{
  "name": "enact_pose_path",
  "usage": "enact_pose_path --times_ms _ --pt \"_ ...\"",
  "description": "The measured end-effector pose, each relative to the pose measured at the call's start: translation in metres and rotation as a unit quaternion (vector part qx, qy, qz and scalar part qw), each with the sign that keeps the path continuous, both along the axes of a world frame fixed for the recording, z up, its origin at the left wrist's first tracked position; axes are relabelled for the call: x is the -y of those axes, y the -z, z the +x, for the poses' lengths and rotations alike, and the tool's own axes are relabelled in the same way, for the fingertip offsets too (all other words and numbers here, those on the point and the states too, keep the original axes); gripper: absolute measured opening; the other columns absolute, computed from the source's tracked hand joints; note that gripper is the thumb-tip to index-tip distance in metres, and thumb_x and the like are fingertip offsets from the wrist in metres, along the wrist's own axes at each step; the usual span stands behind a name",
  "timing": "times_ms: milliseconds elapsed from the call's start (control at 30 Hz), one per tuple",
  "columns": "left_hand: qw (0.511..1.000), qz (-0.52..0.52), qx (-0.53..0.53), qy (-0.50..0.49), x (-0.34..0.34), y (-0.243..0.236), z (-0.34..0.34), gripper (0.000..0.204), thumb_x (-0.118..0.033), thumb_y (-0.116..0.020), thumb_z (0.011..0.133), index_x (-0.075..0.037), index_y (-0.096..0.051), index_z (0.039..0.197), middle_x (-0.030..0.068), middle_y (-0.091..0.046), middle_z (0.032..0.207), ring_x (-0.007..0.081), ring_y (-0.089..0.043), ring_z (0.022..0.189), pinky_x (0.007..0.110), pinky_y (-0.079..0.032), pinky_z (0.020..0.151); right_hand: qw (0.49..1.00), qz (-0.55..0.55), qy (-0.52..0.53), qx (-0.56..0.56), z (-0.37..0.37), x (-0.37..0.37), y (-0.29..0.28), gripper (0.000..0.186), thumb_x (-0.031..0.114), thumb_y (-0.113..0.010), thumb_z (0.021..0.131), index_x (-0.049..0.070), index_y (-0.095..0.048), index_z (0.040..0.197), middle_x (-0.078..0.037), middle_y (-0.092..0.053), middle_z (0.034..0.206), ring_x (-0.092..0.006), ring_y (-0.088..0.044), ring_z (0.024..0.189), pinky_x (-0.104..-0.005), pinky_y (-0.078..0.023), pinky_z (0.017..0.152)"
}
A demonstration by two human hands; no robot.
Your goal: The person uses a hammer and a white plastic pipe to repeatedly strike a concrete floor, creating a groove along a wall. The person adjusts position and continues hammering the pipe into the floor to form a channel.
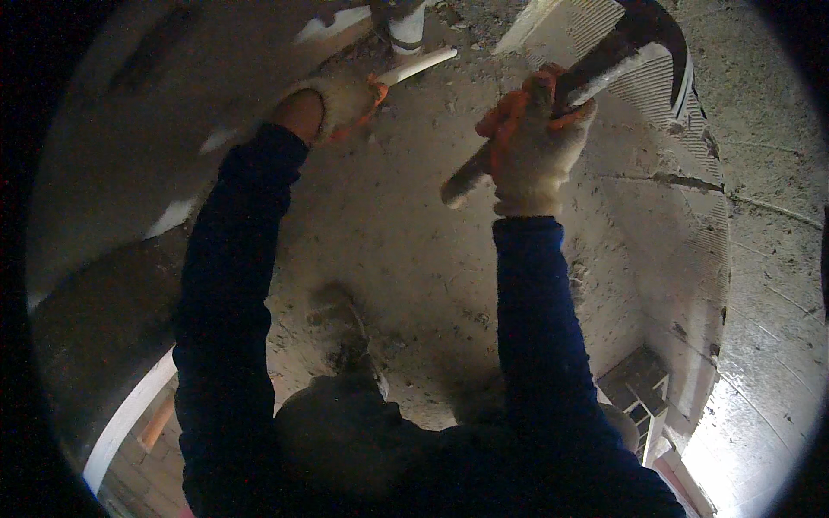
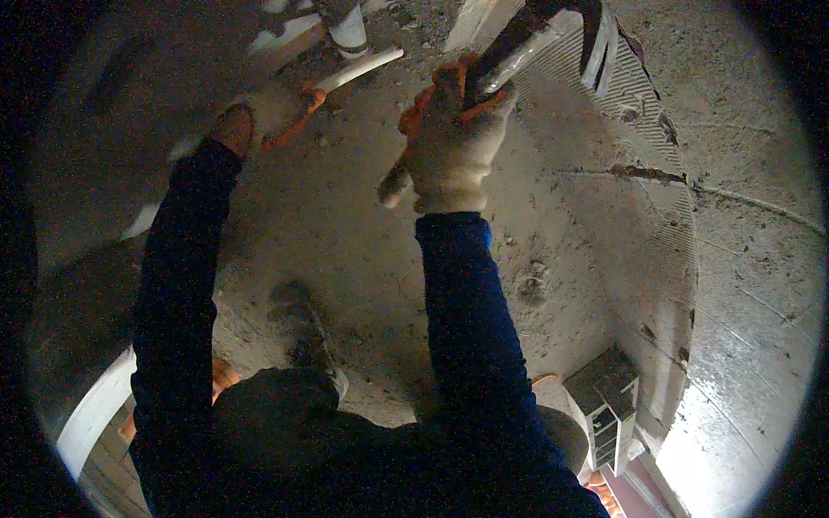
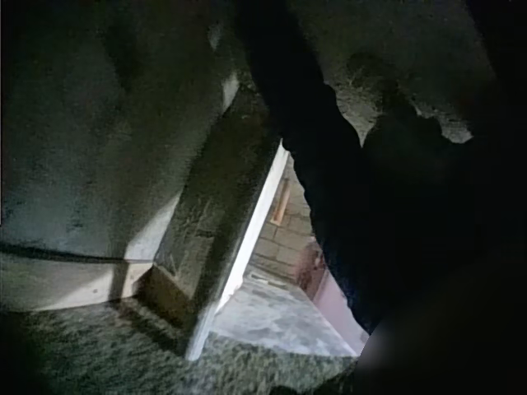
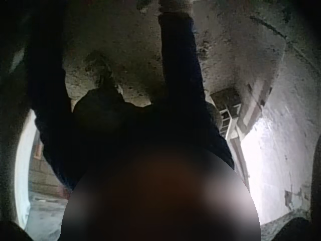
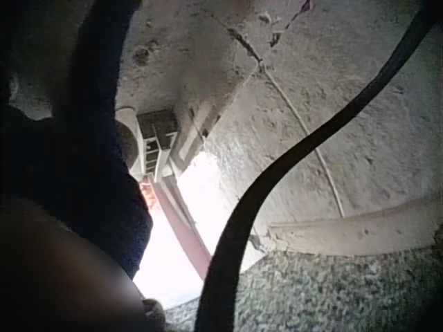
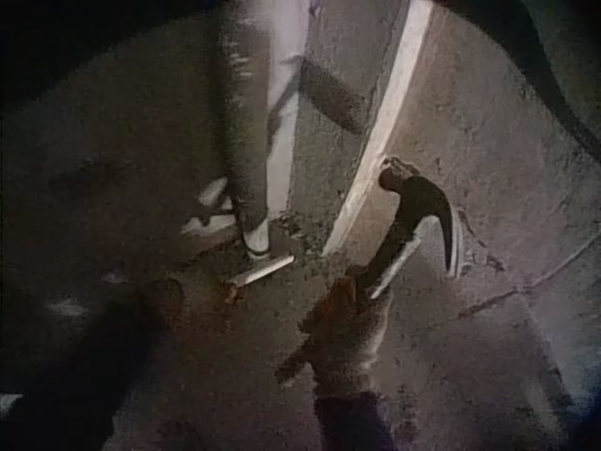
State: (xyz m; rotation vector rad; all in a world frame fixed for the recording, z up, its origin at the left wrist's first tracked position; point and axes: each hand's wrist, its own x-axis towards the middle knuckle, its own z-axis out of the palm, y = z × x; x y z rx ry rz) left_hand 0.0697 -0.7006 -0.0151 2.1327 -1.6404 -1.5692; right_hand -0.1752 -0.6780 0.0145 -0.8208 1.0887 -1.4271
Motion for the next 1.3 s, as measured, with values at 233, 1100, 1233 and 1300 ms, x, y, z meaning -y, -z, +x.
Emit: enact_pose_path --times_ms 233,1100,1233,1300 --pt "0.993 -0.010 0.115 0.035 0.012 -0.005 -0.003 0.027 -0.038 -0.047 0.101 -0.016 -0.062 0.096 0.0027 -0.060 0.081 0.0106 -0.055 0.063 0.035 -0.045 0.051 0.934 0.246 -0.202 -0.160 -0.002 0.016 0.010 0.019 0.026 -0.057 0.096 0.009 -0.049 0.098 -0.004 -0.050 0.066 -0.0158 -0.051 0.050 -0.0342 -0.046 0.044" --pt "0.981 -0.022 0.192 0.035 0.012 -0.045 -0.019 0.024 -0.027 -0.053 0.099 -0.007 -0.061 0.109 0.0120 -0.066 0.095 0.0218 -0.066 0.086 0.040 -0.054 0.072 0.931 0.081 -0.182 -0.306 0.008 0.014 0.025 0.021 0.027 -0.057 0.095 0.006 -0.052 0.095 -0.006 -0.054 0.067 -0.0179 -0.054 0.050 -0.0352 -0.047 0.043" --pt "0.992 -0.030 0.118 0.034 0.011 -0.026 -0.009 0.031 -0.035 -0.051 0.099 -0.007 -0.061 0.106 0.0096 -0.064 0.085 0.0258 -0.063 0.080 0.041 -0.052 0.072 0.968 0.212 -0.119 -0.068 -0.019 0.006 0.009 0.020 0.025 -0.059 0.094 0.007 -0.051 0.097 -0.005 -0.051 0.065 -0.0173 -0.052 0.049 -0.0348 -0.046 0.043" --pt "0.985 -0.012 0.129 0.112 0.013 -0.018 0.002 0.034 -0.037 -0.049 0.099 -0.006 -0.062 0.105 0.0105 -0.064 0.083 0.0278 -0.062 0.077 0.042 -0.051 0.072 0.995 0.079 -0.055 -0.006 -0.019 0.004 0.002 0.020 0.025 -0.060 0.094 0.007 -0.051 0.099 -0.004 -0.051 0.065 -0.0171 -0.052 0.049 -0.0347 -0.045 0.042"
